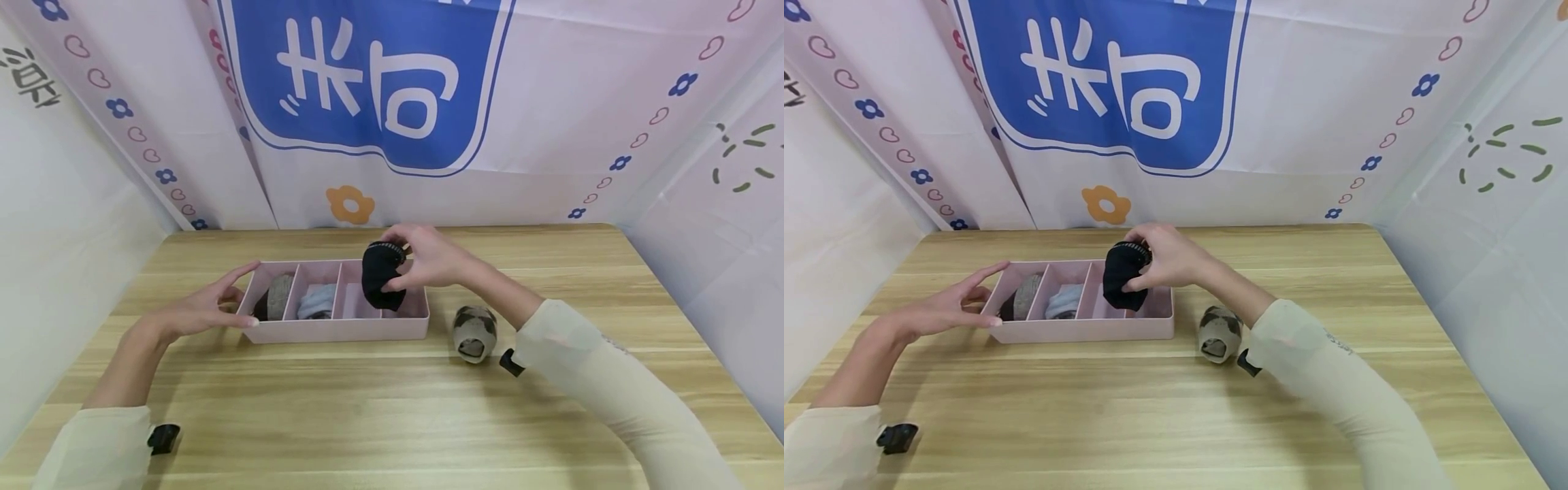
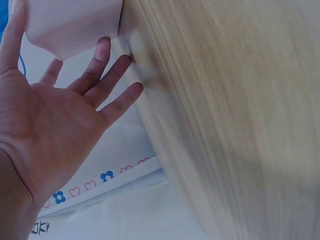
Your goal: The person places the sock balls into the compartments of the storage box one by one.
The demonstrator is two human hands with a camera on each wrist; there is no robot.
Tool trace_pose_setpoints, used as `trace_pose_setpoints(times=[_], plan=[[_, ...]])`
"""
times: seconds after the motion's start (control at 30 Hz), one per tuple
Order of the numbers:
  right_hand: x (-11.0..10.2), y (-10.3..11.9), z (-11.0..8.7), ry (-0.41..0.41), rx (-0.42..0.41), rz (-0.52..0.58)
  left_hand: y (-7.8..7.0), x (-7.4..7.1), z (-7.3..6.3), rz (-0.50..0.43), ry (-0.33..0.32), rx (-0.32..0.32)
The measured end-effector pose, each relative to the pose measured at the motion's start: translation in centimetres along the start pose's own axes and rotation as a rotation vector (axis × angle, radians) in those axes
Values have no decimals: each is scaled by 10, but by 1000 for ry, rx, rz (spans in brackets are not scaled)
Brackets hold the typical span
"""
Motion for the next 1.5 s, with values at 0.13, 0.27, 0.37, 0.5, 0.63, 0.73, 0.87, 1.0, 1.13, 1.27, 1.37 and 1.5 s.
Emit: trace_pose_setpoints(times=[0.13, 0.27, 0.37, 0.5, 0.63, 0.73, 0.87, 1.0, 1.13, 1.27, 1.37, 1.5], plan=[[7, 4, 9, 15, 11, -15, 1, 0, 1, -3, 0, -1], [16, 5, 17, 25, 24, -57, 1, 0, 1, -5, 0, -1], [23, 6, 22, 27, 39, -96, 1, 0, 0, -6, -1, 0], [32, 6, 28, 41, 66, -149, 0, 0, 0, -4, -1, 0], [38, 8, 33, 52, 96, -207, 1, 1, 0, 0, 0, -3], [42, 11, 36, 66, 112, -235, 1, 1, 1, -2, 2, -3], [48, 12, 39, 106, 142, -246, 0, 1, 1, -3, 0, 2], [53, 9, 41, 132, 183, -240, 0, 0, 1, -5, -4, 8], [59, 4, 41, 168, 189, -230, -1, 1, 1, 1, 0, 4], [69, 0, 41, 204, 178, -259, 0, 2, 1, 1, 7, 0], [72, -2, 42, 207, 161, -279, -2, 1, 1, -3, 4, 10], [72, -2, 44, 220, 134, -262, -3, 1, 0, -4, 3, 11]])
Point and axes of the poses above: each hand's wrist, its own z-axis towards the middle knuckle, its own x-axis out of the palm, y = z × x, the point moved 5 cm from there along z, towards the middle knuckle, and after that the axes turned 8 degrees about y, right-handed, at the moved point
